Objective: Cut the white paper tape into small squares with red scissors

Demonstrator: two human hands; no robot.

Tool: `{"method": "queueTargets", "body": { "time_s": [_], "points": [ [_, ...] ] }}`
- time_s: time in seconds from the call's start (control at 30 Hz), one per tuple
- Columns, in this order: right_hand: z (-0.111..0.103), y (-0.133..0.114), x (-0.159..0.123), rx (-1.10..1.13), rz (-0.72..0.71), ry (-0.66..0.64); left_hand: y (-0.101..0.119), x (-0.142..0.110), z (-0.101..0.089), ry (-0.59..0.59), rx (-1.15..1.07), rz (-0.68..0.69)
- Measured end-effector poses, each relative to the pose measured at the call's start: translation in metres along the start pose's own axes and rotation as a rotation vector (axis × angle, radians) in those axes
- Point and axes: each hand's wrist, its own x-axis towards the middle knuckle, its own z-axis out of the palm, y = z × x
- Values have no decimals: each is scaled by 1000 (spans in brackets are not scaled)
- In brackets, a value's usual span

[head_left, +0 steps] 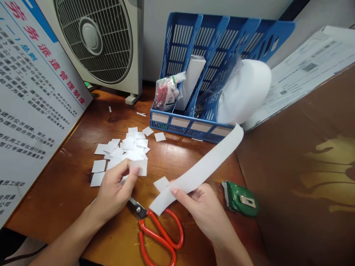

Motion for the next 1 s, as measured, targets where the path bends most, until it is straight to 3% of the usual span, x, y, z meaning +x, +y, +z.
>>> {"method": "queueTargets", "body": {
  "time_s": [0.1,0.2,0.37,0.57,0.67,0.83,1.0],
  "points": [
    [-1,7,3,19,-104,177,-1,3,-4,97,-43,20],
    [-1,11,5,-10,-170,315,4,5,-5,79,-139,4],
    [2,10,9,4,-182,410,24,-3,4,4,-425,-277],
    [6,5,6,151,-235,394,35,-18,33,-70,-769,-514],
    [7,4,3,238,-303,395,37,-18,42,-33,-888,-557],
    [12,-1,1,287,-388,423,41,-16,49,-70,-1061,-636],
    [14,-3,1,319,-392,410,42,-13,52,6,-1060,-626]
  ]
}}
